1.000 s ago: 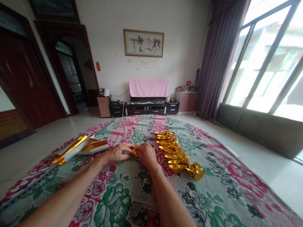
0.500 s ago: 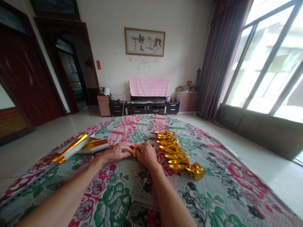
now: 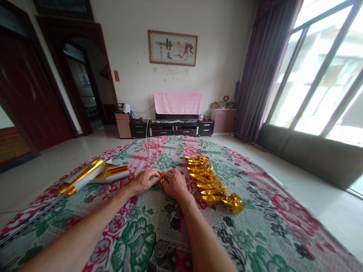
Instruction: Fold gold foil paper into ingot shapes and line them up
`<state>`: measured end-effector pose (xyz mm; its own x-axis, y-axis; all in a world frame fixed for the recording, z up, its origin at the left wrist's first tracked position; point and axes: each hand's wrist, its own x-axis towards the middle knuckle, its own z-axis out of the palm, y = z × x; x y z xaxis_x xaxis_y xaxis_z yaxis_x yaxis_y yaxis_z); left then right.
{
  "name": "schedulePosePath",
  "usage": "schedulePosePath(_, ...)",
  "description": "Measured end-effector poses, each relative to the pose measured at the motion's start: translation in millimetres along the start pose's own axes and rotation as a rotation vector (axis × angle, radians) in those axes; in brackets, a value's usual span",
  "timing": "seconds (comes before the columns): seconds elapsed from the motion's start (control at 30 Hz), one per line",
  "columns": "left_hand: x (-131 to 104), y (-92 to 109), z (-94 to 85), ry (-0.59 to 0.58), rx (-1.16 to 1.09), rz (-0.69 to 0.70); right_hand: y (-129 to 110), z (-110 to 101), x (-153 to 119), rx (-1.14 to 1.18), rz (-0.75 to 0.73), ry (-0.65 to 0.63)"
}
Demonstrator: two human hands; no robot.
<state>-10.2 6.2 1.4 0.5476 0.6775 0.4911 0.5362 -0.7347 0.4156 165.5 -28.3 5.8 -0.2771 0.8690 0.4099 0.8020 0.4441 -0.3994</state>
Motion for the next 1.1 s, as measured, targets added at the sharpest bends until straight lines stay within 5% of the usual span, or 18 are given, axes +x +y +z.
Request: schedulePosePath(1.1,3,5,1.6,-0.002,0.056,0.008,-3,-6,1,-0.001,0.005,-0.057)
